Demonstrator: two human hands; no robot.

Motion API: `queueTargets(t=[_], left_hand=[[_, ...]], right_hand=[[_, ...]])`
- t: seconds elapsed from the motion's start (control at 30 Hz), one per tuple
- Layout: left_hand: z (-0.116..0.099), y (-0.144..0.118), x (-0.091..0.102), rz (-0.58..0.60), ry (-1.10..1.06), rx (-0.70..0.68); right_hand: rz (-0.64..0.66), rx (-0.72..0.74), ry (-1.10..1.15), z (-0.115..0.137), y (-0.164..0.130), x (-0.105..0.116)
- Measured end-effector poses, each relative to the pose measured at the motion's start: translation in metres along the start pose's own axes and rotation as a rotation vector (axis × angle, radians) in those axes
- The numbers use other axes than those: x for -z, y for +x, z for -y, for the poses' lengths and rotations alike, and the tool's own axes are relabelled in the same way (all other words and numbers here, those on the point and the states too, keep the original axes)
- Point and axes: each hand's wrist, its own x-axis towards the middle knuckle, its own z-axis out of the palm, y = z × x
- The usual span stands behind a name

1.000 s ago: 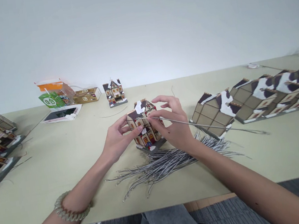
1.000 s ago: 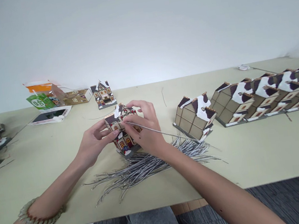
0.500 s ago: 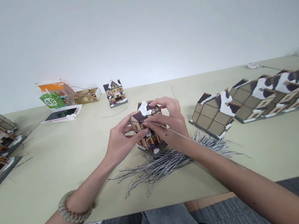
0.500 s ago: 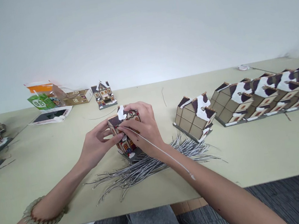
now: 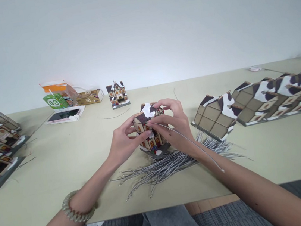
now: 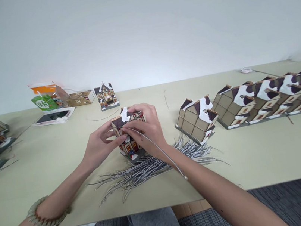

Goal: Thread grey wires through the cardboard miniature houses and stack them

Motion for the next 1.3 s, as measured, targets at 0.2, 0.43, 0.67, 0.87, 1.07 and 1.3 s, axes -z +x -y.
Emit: queueTargets(t=[0.2, 0.43, 0.67, 0.87, 1.07, 1.3], left_hand=[[-0.002, -0.003, -0.001, -0.020, 0.150, -0.086], [0.000, -0.005, -0.005, -0.180, 0.393, -0.479], [-0.007, -0.007, -0.006, -0.087, 0.263, -0.543], [-0.008, -0.008, -0.008, -0.080, 0.283, -0.518], [-0.006, -0.004, -0.007, -0.154, 0.298, -0.557], [0.002, 0.002, 0.001, -0.194, 0.043, -0.442]], right_hand=[[0.021, -0.021, 0.027, -0.001, -0.001, 0.000], [0.038, 0.022, 0.039, 0.005, -0.005, -0.008], [0.032, 0.045, 0.011, 0.006, -0.008, -0.012], [0.022, 0.019, 0.024, 0.009, -0.007, -0.013], [0.055, 0.051, 0.052, 0.006, -0.005, -0.011], [0.074, 0.055, 0.082, 0.003, 0.007, 0.003]])
